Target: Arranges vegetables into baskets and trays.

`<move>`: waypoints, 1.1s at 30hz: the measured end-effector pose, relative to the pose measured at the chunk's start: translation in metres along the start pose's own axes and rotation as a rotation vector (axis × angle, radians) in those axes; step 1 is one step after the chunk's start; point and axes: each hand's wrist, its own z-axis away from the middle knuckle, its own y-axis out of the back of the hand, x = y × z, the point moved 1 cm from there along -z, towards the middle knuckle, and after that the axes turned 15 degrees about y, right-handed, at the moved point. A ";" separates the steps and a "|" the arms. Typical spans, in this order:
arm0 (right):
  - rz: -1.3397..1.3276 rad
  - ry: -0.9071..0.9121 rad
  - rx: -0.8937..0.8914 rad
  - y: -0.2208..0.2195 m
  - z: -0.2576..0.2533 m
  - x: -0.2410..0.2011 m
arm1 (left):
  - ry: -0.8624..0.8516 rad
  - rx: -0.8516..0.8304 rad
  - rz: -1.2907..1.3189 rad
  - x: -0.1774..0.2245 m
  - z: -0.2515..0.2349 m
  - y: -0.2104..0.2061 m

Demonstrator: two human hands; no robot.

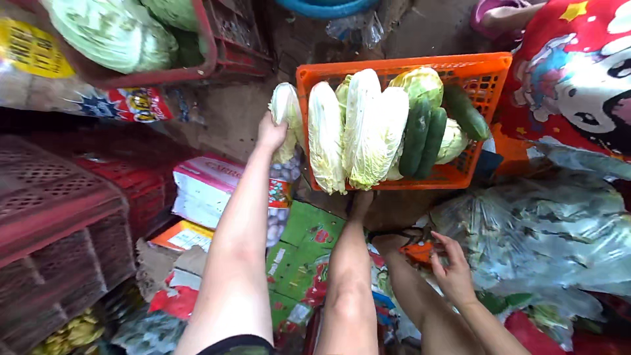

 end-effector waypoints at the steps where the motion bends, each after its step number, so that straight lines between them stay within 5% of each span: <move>1: -0.003 0.021 0.011 0.000 -0.003 -0.008 | -0.016 0.014 0.045 -0.001 0.018 0.012; 9: -0.261 0.367 0.025 0.015 -0.133 -0.118 | -0.415 0.141 0.152 -0.017 0.184 0.069; 15: -0.678 0.354 -0.068 0.028 -0.215 -0.176 | -0.555 -0.334 0.297 0.016 0.302 0.056; 19: -0.799 0.017 -0.036 0.037 -0.211 -0.157 | -0.398 -0.407 0.425 0.057 0.296 -0.021; 24: -0.569 -0.238 -0.066 0.016 -0.239 -0.118 | -0.463 -0.041 0.045 0.088 0.265 -0.114; 29: -0.352 -0.272 0.111 0.024 -0.227 -0.127 | -0.413 0.047 -0.182 0.087 0.279 -0.115; 33: -0.319 -0.215 0.104 0.042 -0.165 -0.119 | -0.467 0.118 -0.295 0.079 0.301 -0.105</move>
